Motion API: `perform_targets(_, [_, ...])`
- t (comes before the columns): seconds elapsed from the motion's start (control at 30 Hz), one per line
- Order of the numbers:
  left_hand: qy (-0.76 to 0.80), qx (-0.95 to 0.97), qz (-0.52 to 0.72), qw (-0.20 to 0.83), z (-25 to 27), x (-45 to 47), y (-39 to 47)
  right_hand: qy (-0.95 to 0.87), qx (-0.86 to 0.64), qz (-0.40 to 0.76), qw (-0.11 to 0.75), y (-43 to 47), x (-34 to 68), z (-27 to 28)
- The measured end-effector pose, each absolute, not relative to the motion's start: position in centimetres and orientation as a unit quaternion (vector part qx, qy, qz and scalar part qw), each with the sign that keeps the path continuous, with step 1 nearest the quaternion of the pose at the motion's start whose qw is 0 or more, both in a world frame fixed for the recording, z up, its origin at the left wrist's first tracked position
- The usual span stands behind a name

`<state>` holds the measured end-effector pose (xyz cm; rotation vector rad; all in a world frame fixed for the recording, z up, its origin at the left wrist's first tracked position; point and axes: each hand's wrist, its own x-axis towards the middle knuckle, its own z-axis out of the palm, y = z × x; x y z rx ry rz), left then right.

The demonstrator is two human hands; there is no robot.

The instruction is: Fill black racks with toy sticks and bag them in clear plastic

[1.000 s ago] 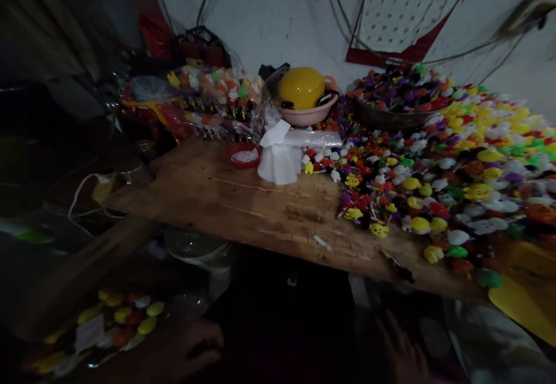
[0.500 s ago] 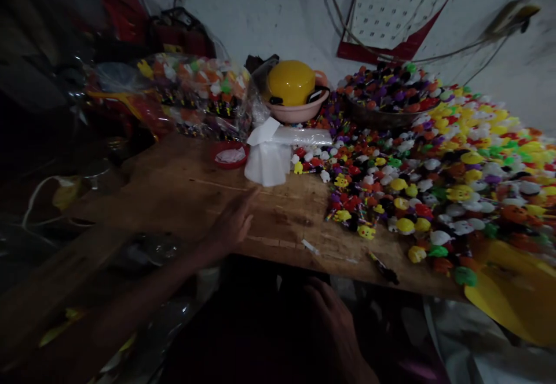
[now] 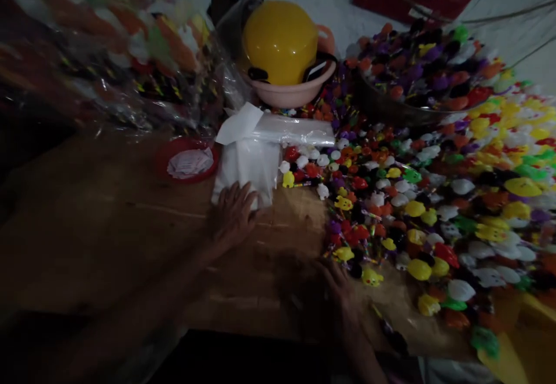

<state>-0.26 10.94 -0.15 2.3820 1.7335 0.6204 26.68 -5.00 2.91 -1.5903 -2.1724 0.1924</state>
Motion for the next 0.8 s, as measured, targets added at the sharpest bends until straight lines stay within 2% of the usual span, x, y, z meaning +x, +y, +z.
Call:
perform_targets(0.13, [0.550,0.791,0.268,0.038,-1.7,-0.4,10.6,-0.830,-0.498,0.064,0.242,3.3,23.3,3.3])
perform_targets(0.3, [0.511,0.797,0.321,0.002,-1.8,-0.8,11.2,-0.898,-0.377,0.140,0.175,7.5,17.9,3.2])
perform_targets(0.47, [0.483,0.783,0.388,-0.056,-1.1,-0.9,11.3,-0.843,-0.473,0.106,0.234,3.8,21.1,2.3])
perform_targets(0.57, [0.496,0.796,0.343,-0.050,-1.0,-1.0,11.5,-0.798,-0.545,0.060,0.251,0.4,24.9,1.4])
perform_targets(0.73, [0.590,0.783,0.185,0.068,-0.5,-1.4,11.5,-0.715,-0.646,0.002,0.268,-5.2,27.5,2.2])
perform_targets(0.8, [0.602,0.777,0.177,0.056,0.4,-1.4,10.8,-0.699,-0.660,-0.016,0.273,-7.7,27.4,3.0])
